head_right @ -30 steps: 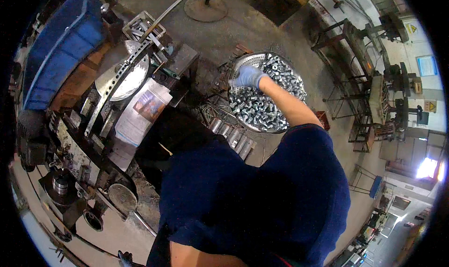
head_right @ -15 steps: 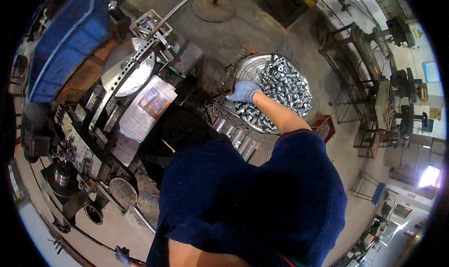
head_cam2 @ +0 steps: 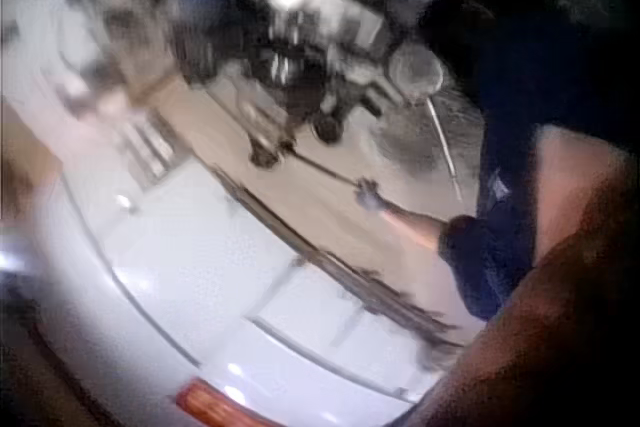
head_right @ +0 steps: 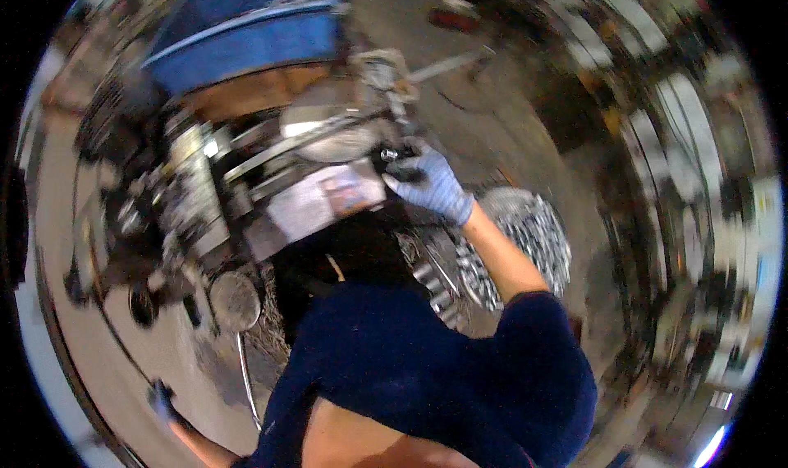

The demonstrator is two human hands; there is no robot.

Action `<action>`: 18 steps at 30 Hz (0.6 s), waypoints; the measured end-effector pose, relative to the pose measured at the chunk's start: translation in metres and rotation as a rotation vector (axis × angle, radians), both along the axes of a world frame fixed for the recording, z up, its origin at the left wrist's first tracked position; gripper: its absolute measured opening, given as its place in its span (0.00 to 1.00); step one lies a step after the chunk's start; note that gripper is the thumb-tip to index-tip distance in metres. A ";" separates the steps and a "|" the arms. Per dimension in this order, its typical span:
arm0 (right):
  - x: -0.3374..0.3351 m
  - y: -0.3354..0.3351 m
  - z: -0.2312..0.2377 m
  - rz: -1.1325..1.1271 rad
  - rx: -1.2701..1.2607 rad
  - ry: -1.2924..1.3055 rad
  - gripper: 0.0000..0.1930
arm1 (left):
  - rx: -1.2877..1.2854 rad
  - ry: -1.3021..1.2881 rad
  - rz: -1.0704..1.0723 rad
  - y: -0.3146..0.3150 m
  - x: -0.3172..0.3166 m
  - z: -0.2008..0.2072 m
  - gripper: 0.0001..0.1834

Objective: The person operates a lathe by pulling levers, placing metal components into the machine, and then moving the finished parts into a metal basket.

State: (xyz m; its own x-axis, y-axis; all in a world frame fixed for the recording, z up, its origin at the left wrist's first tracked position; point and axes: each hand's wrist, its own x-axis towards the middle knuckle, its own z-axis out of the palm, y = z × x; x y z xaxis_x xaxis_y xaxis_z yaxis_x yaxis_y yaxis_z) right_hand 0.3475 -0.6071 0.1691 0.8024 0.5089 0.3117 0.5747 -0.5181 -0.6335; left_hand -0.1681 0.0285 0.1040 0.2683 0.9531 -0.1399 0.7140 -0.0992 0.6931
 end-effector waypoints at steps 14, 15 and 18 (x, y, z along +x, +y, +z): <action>-0.032 0.405 0.129 0.813 -0.679 -0.519 0.29 | -0.138 0.003 0.043 -0.081 -0.030 0.031 0.20; -0.030 0.415 0.124 0.799 -0.721 -0.499 0.28 | -0.138 -0.025 0.045 -0.081 -0.032 0.027 0.20; -0.028 0.437 0.101 0.753 -0.787 -0.405 0.28 | -0.075 -0.018 0.040 -0.086 -0.038 0.025 0.19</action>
State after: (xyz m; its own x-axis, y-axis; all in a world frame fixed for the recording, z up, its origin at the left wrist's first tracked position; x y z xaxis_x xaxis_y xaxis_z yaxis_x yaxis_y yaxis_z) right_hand 0.3195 -0.1706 0.2704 0.1287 0.9820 -0.1380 0.9917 -0.1283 0.0121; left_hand -0.2064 -0.0579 0.1286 0.2329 0.9502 -0.2072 0.7040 -0.0178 0.7099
